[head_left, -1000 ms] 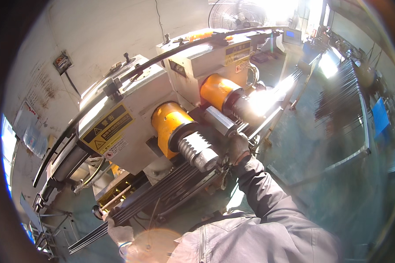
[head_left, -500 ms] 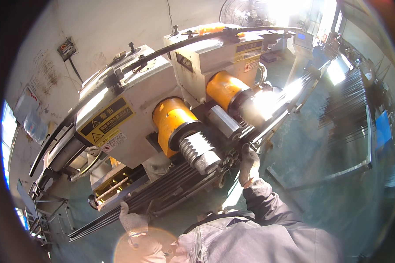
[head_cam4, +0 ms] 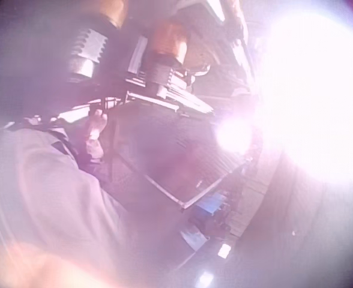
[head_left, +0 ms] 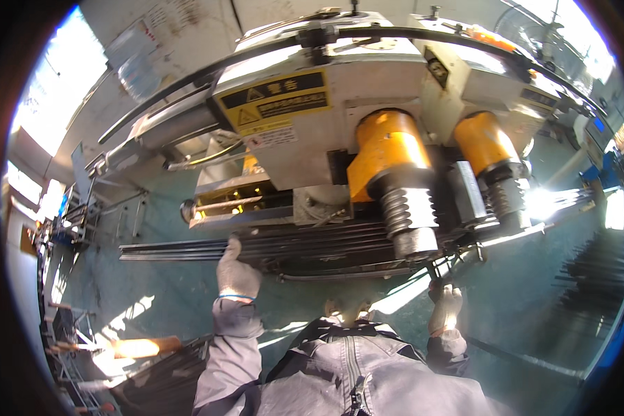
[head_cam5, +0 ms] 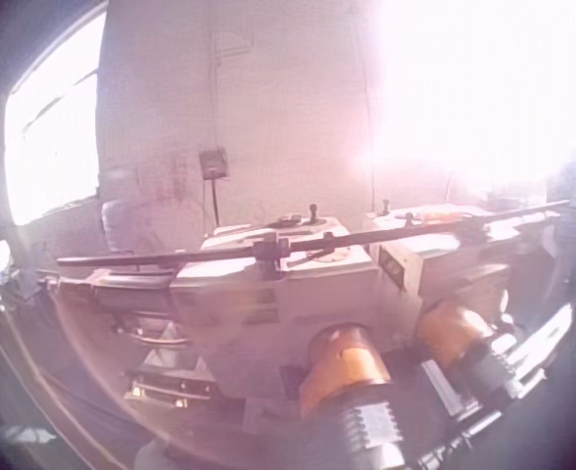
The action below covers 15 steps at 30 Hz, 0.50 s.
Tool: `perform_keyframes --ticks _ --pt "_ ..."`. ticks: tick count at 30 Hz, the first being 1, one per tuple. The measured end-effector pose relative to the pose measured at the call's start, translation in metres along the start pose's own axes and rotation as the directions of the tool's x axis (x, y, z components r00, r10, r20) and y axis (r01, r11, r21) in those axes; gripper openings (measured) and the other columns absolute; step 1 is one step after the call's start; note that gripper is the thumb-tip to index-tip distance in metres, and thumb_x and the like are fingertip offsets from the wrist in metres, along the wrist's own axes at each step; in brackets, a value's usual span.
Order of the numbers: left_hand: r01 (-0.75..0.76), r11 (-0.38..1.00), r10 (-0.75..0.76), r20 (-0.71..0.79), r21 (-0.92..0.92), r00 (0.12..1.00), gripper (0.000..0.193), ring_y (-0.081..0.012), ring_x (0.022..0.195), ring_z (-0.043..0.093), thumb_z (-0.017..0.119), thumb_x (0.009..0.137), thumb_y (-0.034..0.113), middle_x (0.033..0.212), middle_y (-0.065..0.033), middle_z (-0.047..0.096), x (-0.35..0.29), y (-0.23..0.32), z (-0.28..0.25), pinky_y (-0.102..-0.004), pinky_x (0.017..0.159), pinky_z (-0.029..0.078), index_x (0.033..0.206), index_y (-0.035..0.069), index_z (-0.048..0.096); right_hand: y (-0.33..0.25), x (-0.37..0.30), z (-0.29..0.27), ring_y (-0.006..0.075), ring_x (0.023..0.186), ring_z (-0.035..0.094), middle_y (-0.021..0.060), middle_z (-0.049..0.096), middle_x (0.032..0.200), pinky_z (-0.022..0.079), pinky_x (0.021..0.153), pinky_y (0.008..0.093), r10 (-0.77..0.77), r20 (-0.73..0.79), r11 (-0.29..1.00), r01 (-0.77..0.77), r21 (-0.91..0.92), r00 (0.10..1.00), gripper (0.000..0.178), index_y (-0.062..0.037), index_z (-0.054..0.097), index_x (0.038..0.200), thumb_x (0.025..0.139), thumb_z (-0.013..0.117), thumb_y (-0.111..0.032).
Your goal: The person repeatedly feeds bundles of long metal rods into a yellow and gray cutting machine, then removes the cut pieces and stacks them on the floor. The person wears gloves and a dark jacket while performing the task in a workshop.
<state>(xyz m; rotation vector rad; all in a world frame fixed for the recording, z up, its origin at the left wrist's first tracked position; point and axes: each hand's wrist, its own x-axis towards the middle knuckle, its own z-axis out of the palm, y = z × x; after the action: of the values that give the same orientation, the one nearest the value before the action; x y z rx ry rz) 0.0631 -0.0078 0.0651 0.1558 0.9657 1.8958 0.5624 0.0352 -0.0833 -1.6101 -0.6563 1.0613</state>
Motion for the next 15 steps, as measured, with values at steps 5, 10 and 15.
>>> perform_keyframes --ticks 5,10,15 --pt "0.152 0.976 -0.156 -0.013 -0.155 0.988 0.038 -0.0352 0.126 0.073 0.073 0.112 0.034 0.135 -0.0142 0.078 -0.006 -0.007 0.013 -0.0546 0.117 0.056 0.135 0.005 0.075 -0.001 -0.007 0.025 0.0155 0.074 0.07 0.0073 0.079 0.093 0.052 0.065 0.0306 -0.039 0.298 0.989 0.081 -0.128 0.954 0.027 0.0028 0.079 0.101 0.112 0.07 -0.021" --pt "0.104 0.938 -0.154 -0.131 -0.33 0.979 0.036 -0.0393 0.134 0.07 0.071 0.111 0.022 0.141 -0.0167 0.076 0.003 0.056 -0.046 -0.0579 0.124 0.052 0.14 0.002 0.07 0.062 -0.023 0.017 0.0118 0.066 0.062 0.0029 0.072 0.079 0.043 0.06 0.0267 0.048 0.279 0.987 -0.002 -0.161 0.959 0.033 -0.0045 0.076 0.094 0.11 0.074 -0.034" --pt "-0.09 0.934 0.042 -0.143 -0.345 0.989 0.03 -0.0381 0.13 0.071 0.061 0.115 0.025 0.136 -0.0165 0.077 0.029 0.164 -0.145 -0.0582 0.121 0.052 0.132 0.003 0.071 0.203 -0.01 -0.029 0.0148 0.059 0.064 0.0066 0.074 0.077 0.044 0.051 0.0309 0.059 0.327 0.915 0.08 -0.395 0.943 0.031 -0.0045 0.075 0.093 0.11 0.073 -0.03"
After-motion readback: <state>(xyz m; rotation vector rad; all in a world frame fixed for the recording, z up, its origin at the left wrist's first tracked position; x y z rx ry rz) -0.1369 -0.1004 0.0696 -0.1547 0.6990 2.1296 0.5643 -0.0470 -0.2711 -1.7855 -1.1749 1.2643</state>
